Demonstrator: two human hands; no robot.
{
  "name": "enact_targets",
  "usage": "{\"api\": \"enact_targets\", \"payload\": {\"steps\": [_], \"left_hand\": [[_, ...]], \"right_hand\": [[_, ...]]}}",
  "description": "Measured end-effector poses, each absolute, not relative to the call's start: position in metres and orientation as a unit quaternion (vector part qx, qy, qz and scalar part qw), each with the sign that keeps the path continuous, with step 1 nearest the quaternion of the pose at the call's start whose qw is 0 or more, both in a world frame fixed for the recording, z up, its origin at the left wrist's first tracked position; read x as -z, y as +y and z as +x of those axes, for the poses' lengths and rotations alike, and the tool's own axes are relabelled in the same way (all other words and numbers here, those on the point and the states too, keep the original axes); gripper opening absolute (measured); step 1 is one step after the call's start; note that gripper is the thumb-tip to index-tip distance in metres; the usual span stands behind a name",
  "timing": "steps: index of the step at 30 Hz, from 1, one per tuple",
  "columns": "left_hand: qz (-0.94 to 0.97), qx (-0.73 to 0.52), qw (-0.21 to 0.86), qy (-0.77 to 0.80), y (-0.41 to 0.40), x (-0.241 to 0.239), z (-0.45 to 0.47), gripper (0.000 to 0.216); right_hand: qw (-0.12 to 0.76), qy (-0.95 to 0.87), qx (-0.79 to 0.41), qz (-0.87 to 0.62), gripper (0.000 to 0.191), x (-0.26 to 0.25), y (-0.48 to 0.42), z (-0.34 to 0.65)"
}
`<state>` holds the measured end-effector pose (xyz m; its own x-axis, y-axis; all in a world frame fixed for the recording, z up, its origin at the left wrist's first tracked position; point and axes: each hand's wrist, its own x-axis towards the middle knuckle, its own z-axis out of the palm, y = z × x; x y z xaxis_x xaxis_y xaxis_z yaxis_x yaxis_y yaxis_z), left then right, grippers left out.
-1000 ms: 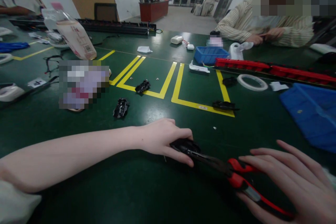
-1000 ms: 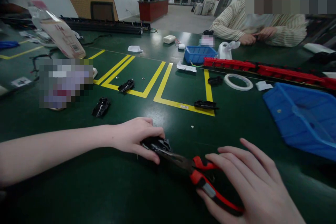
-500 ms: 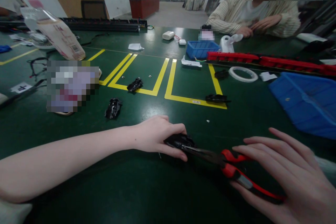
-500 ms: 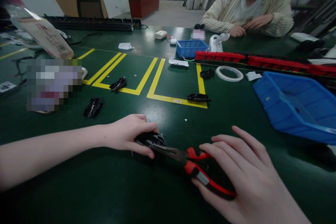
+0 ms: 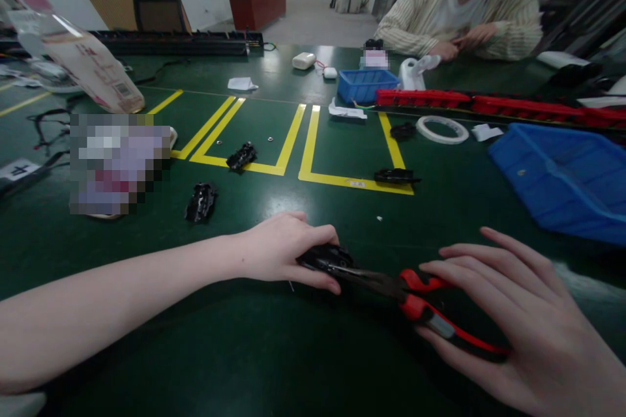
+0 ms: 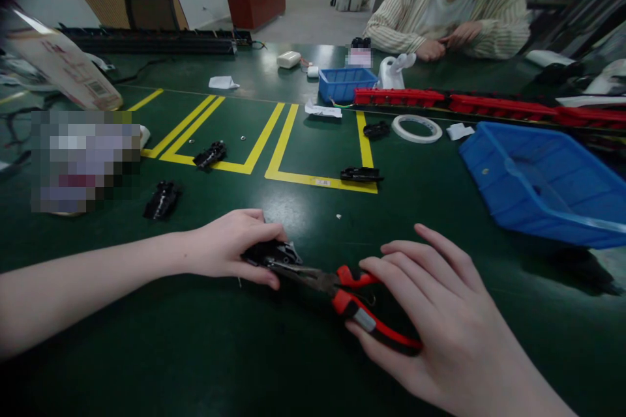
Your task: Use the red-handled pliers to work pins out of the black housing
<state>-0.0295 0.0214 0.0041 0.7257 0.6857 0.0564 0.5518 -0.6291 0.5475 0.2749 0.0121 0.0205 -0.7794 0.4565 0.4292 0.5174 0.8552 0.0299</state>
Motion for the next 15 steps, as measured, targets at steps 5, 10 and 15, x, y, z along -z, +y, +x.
{"api": "enact_targets", "payload": {"steps": [5, 10, 15], "left_hand": [[0.89, -0.119, 0.264, 0.353, 0.0217, -0.0058, -0.029, 0.045], [0.888, -0.104, 0.265, 0.361, 0.0202, -0.0072, -0.0287, 0.045], [0.888, -0.099, 0.262, 0.363, 0.0195, -0.0081, -0.0282, 0.046]], "right_hand": [[0.213, -0.937, 0.07, -0.266, 0.04, -0.0239, 0.0114, 0.2754], [0.208, -0.939, 0.07, -0.264, 0.042, -0.022, 0.0081, 0.2718], [0.208, -0.937, 0.053, -0.276, 0.046, -0.0178, 0.0065, 0.2711]]}}
